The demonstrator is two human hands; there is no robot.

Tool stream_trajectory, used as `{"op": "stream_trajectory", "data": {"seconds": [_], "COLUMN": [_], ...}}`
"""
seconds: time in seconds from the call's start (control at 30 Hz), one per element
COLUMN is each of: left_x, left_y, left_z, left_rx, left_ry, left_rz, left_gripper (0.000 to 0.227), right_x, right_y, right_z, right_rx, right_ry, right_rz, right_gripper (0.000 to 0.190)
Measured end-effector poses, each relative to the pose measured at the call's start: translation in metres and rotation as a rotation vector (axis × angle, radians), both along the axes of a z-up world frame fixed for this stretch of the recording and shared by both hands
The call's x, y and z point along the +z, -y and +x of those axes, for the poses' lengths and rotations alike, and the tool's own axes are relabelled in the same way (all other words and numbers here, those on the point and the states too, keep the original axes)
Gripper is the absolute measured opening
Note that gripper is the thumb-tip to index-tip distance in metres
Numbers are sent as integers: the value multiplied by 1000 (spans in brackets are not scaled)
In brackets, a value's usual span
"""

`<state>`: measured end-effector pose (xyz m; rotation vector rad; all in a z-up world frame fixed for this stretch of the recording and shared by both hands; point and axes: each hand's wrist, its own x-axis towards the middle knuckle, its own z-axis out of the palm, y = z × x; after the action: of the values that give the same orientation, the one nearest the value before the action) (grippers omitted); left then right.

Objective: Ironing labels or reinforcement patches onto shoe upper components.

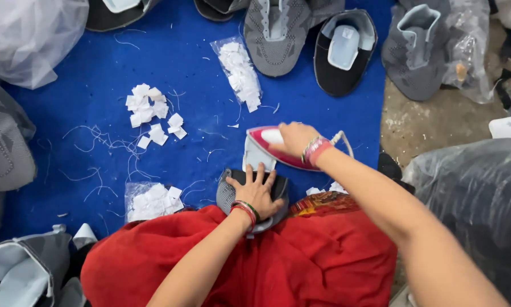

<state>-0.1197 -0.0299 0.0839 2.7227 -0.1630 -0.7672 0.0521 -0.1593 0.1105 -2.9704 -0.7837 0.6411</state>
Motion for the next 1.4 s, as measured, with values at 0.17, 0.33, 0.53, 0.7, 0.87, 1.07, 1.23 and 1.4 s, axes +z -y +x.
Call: {"op": "stream_trajectory", "data": {"seconds": [0.17, 0.33, 0.53, 0.7, 0.87, 1.07, 1.23, 1.4], "left_x": [4, 6, 7, 11, 6, 5, 3, 2], "left_y": [3, 3, 4, 5, 5, 4, 5, 5], "left_z": [12, 7, 11, 9, 3, 6, 6, 6], "left_rx": [-7, -37, -53, -37, -30, -17, -34, -33], "left_ry": [-26, -69, -52, -64, -48, -42, -41, -69], "left_rz": [20, 53, 85, 79, 69, 74, 60, 65], "left_gripper": [93, 91, 94, 95, 93, 95, 96, 94], "right_x": [-3, 10, -32, -95, -110, -89, -86, -117], "right_y": [14, 33, 66, 90, 88, 22, -14, -13], "right_z": [3, 48, 60, 21, -12, -66, -31, 6], "right_rx": [69, -265, -708, -724, -781, -629, -111, -114], "right_ry": [69, 281, 422, 480, 639, 364, 358, 261], "right_rz": [-6, 128, 1107, 1255, 1074, 1043, 760, 527], "right_gripper": [65, 66, 49, 54, 71, 45, 32, 30]}}
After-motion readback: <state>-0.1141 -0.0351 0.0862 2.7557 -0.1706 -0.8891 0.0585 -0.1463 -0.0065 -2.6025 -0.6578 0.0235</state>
